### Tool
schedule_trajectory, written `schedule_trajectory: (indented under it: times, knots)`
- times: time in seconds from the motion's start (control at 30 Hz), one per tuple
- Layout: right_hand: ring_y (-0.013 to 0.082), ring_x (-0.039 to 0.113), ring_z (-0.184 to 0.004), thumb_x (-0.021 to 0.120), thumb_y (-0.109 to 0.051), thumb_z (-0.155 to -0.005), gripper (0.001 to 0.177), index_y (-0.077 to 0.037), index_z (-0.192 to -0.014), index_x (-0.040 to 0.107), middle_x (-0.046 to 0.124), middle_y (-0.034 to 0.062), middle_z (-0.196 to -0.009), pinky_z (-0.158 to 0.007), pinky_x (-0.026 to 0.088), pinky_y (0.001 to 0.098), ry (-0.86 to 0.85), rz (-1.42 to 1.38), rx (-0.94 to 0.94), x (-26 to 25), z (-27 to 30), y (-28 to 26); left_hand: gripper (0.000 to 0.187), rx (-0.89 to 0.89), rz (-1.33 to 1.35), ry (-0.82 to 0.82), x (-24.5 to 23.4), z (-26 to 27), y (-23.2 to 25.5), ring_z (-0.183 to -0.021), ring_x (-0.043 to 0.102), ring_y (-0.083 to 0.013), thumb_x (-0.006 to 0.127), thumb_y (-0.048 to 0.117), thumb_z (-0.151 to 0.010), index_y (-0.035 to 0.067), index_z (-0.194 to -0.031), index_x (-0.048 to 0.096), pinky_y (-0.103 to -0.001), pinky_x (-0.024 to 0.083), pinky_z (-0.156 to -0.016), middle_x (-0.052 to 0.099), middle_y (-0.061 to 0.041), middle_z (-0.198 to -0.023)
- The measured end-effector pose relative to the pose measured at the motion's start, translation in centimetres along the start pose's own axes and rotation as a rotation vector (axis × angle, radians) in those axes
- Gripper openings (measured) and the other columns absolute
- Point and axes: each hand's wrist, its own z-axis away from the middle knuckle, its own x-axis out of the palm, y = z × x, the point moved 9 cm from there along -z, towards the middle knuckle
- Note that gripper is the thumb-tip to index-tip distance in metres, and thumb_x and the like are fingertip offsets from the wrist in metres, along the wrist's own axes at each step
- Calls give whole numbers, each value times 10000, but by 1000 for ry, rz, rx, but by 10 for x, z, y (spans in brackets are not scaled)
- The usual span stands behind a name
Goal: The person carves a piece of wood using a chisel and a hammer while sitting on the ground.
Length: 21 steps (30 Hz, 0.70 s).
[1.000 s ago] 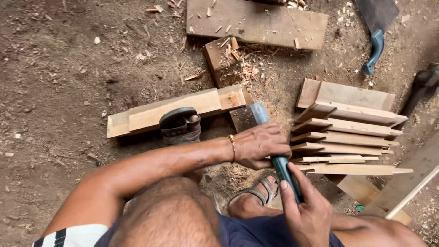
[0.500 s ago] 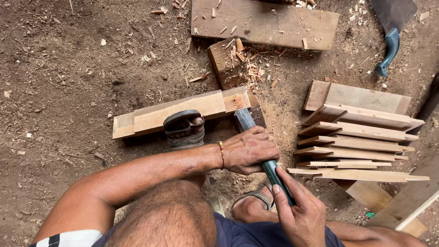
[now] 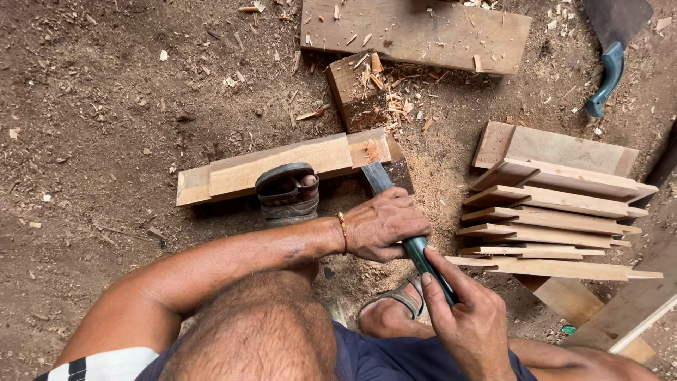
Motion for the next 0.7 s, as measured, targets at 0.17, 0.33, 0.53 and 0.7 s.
schedule_trajectory:
  times: [0.17,0.33,0.53,0.7]
  knots:
    - [211,712,-493,759,-240,-826,392,-204,-1216,755,788,142,-835,-527,552,356,-33,59,41,-5,-4,-5,305,5,34,50,-5,2,1,-924,600,-228,705,251,-850,156,-1121,603,-432,389,-934,611,-9,-926]
    - [231,631,-412,743,-254,-849,388,-213,-1235,752,736,156,-678,-475,501,396,-27,94,115,8,-1,2,257,40,45,46,1,8,-9,-957,600,-219,694,277,-878,189,-1100,601,-422,372,-937,618,-1,-941]
    - [255,692,-632,709,-253,-928,365,-172,-1284,722,748,167,-802,-584,538,390,99,44,-64,33,3,-5,217,-40,-75,-107,9,2,-46,-850,544,-216,679,355,-921,184,-969,554,-406,370,-891,570,-2,-851]
    - [261,752,-720,679,-230,-919,462,-185,-1377,648,768,159,-925,-671,578,376,18,-31,22,29,20,2,178,30,-111,-108,33,7,-14,-833,540,-210,663,324,-909,198,-962,548,-434,357,-951,542,-14,-810]
